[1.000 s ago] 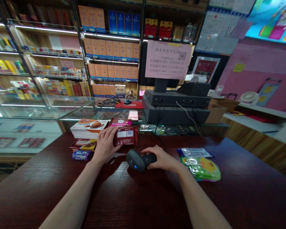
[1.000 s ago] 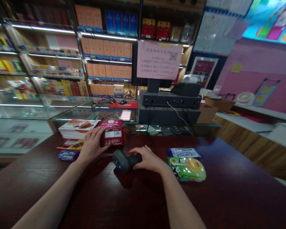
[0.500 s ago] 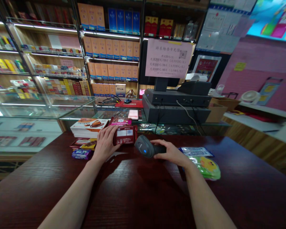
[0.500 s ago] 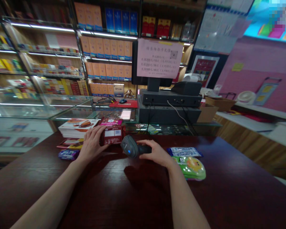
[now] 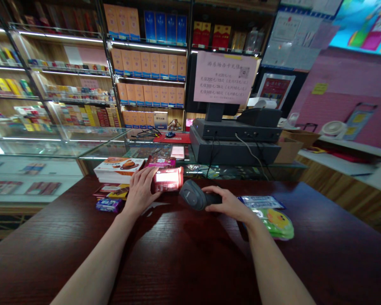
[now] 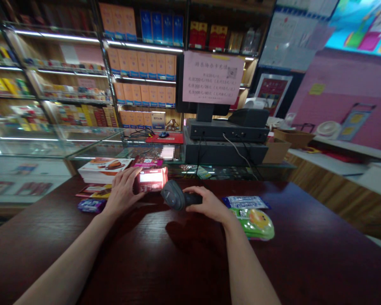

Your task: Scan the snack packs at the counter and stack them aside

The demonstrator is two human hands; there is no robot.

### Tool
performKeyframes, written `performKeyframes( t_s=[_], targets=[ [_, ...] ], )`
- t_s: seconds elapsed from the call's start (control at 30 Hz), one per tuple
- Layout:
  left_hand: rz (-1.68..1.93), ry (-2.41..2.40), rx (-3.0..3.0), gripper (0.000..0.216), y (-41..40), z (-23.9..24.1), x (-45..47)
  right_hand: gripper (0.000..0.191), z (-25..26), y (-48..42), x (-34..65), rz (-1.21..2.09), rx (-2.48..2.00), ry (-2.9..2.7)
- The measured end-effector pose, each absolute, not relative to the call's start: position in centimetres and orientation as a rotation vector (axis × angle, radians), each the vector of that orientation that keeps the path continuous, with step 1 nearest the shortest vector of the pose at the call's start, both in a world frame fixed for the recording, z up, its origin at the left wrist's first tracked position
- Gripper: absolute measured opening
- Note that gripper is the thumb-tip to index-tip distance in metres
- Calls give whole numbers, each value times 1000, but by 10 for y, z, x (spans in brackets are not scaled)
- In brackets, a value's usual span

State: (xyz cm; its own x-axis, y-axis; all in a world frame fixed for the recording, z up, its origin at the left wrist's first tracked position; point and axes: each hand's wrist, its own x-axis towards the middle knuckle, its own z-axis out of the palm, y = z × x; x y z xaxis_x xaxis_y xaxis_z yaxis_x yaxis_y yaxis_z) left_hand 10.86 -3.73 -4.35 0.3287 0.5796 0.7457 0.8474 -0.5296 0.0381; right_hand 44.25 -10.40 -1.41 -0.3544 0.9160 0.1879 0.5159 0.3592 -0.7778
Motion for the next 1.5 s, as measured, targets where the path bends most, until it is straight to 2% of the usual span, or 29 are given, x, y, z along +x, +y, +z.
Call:
performKeyframes(
  t_s=[0.23, 0.47, 1.0, 1.5],
  targets=[
    [-1050, -1272, -2252, 80, -37, -44, 108, 52, -13, -104, 440, 849, -1246, -2018],
    [-1056, -1273, -2255, 83, -38, -44, 109, 66, -19, -104, 437, 877, -1321, -2110],
    [-1060, -1246, -2250, 78, -39, -43, 111, 59, -30, -103, 432, 940, -1415, -2340],
    [-1050, -1226, -2273, 81, -40, -43, 112, 62, -24, -108, 429, 949, -1428, -2389]
  ],
)
